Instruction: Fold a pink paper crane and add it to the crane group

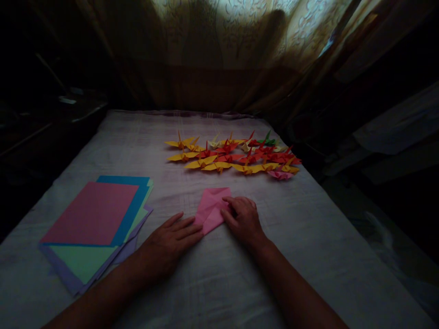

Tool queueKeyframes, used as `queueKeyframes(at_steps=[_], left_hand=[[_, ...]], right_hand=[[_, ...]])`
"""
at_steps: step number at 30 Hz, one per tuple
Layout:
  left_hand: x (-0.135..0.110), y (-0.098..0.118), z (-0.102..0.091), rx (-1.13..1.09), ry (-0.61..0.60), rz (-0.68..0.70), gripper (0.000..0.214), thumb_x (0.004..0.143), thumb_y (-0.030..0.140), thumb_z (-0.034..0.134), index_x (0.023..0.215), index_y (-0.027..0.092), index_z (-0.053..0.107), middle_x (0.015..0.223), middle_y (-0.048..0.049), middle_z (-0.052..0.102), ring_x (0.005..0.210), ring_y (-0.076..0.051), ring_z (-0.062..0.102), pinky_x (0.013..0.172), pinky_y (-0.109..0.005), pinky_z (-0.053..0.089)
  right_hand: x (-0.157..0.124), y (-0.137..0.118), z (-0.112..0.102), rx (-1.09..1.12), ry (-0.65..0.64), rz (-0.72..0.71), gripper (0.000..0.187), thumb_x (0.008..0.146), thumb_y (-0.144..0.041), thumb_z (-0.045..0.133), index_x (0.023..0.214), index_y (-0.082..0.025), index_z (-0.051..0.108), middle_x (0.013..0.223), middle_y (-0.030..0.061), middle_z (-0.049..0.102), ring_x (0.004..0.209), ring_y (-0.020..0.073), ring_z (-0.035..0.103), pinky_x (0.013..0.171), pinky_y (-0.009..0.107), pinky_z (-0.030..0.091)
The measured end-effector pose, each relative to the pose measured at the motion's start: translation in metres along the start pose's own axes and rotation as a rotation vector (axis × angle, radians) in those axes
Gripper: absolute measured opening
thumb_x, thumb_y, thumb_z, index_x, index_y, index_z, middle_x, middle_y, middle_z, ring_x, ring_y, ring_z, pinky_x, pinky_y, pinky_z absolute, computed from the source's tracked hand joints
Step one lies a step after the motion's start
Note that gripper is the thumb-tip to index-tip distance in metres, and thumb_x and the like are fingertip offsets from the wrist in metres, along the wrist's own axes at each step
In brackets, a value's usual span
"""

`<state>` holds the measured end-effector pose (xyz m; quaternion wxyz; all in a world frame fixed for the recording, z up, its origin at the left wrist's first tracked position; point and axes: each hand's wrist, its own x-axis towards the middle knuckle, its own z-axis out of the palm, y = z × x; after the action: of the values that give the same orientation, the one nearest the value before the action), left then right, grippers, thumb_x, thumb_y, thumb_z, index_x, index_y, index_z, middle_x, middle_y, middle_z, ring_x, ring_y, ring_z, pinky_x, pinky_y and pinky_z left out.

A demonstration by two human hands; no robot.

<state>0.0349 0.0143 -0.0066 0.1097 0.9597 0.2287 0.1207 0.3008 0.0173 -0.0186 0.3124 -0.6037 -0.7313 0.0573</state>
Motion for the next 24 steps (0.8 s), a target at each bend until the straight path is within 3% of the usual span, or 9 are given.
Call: queueKeyframes(at_steps=[7,15,24], left_hand=[[0.0035,0.0076,-0.0101,-0.010,-0.009,-0.047,0.052,0.088,0.021,0.051,0.140,0.024,0.049,0.141,-0.0045,0.057,0.134,-0.026,0.047,0.118,-0.051,0.021],[0.0030,0.0065,-0.0059,0.012,0.004,-0.044,0.045,0.093,0.031,0.054,0.138,0.025,0.052,0.138,-0.0040,0.059,0.133,-0.025,0.049,0.119,-0.049,0.021],[0.0047,0.0001,-0.0090,-0.122,-0.029,-0.085,0.036,0.097,0.032,0.048,0.132,0.028,0.058,0.135,-0.0036,0.062,0.133,-0.025,0.048,0.117,-0.050,0.021]], right_hand=[[0.0001,0.0009,0.0015,-0.034,0.008,-0.021,0.024,0.086,-0.026,0.059,0.107,-0.019,0.067,0.084,0.0042,0.069,0.086,0.0213,0.061,0.086,0.037,0.038],[0.0008,0.0000,0.0010,-0.051,-0.001,-0.019,0.021,0.089,-0.027,0.057,0.107,-0.023,0.067,0.089,0.0052,0.068,0.093,0.0230,0.058,0.089,0.038,0.038],[0.0000,0.0021,0.0008,-0.171,-0.115,-0.129,0.024,0.090,-0.027,0.060,0.110,-0.033,0.072,0.135,0.0083,0.057,0.129,0.0275,0.044,0.102,0.046,0.033]])
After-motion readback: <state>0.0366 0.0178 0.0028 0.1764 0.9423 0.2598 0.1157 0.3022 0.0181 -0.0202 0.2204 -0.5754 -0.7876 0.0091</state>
